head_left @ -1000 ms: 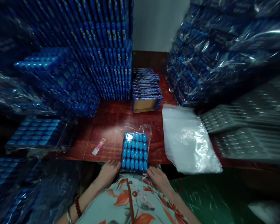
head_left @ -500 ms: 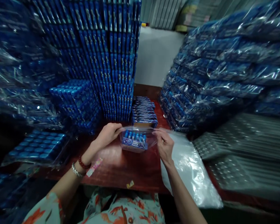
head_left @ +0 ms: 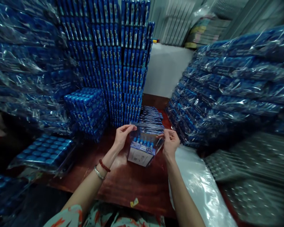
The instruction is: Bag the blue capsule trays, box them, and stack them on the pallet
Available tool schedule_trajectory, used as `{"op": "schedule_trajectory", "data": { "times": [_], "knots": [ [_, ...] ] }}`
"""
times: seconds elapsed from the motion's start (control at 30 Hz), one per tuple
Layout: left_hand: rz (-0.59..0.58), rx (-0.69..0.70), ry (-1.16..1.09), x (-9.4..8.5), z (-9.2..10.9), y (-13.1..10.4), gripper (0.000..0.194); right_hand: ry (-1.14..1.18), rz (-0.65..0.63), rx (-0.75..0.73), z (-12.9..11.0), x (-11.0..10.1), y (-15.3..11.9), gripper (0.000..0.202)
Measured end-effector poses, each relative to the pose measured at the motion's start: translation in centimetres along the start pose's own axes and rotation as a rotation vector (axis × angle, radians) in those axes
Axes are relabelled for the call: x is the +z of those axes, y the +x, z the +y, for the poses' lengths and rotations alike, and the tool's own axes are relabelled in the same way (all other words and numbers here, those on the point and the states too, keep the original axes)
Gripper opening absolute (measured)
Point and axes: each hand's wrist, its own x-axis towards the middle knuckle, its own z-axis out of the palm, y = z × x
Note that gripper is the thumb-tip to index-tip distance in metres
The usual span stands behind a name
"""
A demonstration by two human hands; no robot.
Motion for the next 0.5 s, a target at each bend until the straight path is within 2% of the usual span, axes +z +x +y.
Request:
{"op": "schedule_trajectory", "data": {
  "times": [0.07,0.1,0.2,0.23,0.27,0.33,0.4,0.5],
  "knots": [
    [0.009,0.009,-0.017,0.2,0.1,0.4,0.022,-0.087,0.014,-0.052,-0.1,0.0,0.5,0.029],
    [0.012,0.012,-0.022,0.3,0.1,0.5,0.022,-0.168,0.044,-0.131,-0.3,0.1,0.7,0.027],
    [0.006,0.008,-0.027,0.6,0.2,0.6,0.022,-0.498,0.148,-0.559,-1.3,0.9,0.2,0.024],
    [0.003,0.005,-0.023,0.7,0.2,0.5,0.022,-0.609,0.112,-0.719,-1.7,1.4,-0.1,0.024],
    [0.0,0.002,-0.016,0.8,0.3,0.5,0.022,-0.708,0.024,-0.861,-2.0,2.1,-0.5,0.025],
    [0.0,0.006,0.014,1.0,0.3,0.4,0.024,-0.851,-0.213,-1.064,-2.5,3.6,-1.1,0.029],
    [0.01,0.03,0.067,1.0,0.4,0.4,0.026,-0.936,-0.348,-1.186,-2.7,5.2,-1.3,0.029],
    [-0.007,0.073,0.177,0.6,0.6,0.6,0.029,-1.011,-0.397,-1.261,-2.9,6.6,-0.9,0.023]
  ]
}}
